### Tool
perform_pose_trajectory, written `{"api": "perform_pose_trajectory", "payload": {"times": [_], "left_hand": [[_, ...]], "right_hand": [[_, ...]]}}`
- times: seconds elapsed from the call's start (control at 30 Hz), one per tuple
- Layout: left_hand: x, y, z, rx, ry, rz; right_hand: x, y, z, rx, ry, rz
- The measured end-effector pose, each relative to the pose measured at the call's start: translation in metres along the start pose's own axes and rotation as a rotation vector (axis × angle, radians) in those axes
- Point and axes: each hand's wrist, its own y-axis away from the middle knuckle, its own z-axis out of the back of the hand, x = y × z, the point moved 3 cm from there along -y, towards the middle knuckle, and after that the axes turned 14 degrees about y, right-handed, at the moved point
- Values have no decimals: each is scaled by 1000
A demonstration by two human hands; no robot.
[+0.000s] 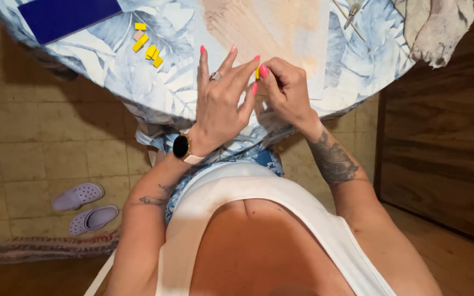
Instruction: Decorating a white cylindrical container by gluing small colorful tiles onto its surface to create a mosaic pattern.
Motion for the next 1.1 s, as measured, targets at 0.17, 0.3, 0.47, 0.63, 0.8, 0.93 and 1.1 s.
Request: {"api": "perform_pose_trajectory", "payload": {"times": [0.17, 0.3, 0.47, 0.63, 0.8, 0.93, 1.1], "left_hand": [[0, 8, 0, -42, -40, -35], [-4, 10, 4, -82, -26, -43], [2, 8, 4, -39, -42, -3], [4, 3, 6, -50, -12, -31], [5, 0, 8, -78, -35, -68], [9, 0, 8, -66, -32, -69], [4, 3, 6, -36, -71, -75]], "right_hand": [[-1, 0, -2, -48, -6, -26], [-7, 2, -5, -27, -97, -102], [-9, 4, -6, 18, -119, -106], [-5, 2, -5, 29, -126, -62], [-2, 2, -1, 79, -138, -74], [-2, 5, 0, 137, -84, -42], [-2, 5, 1, 129, -74, -40]]}}
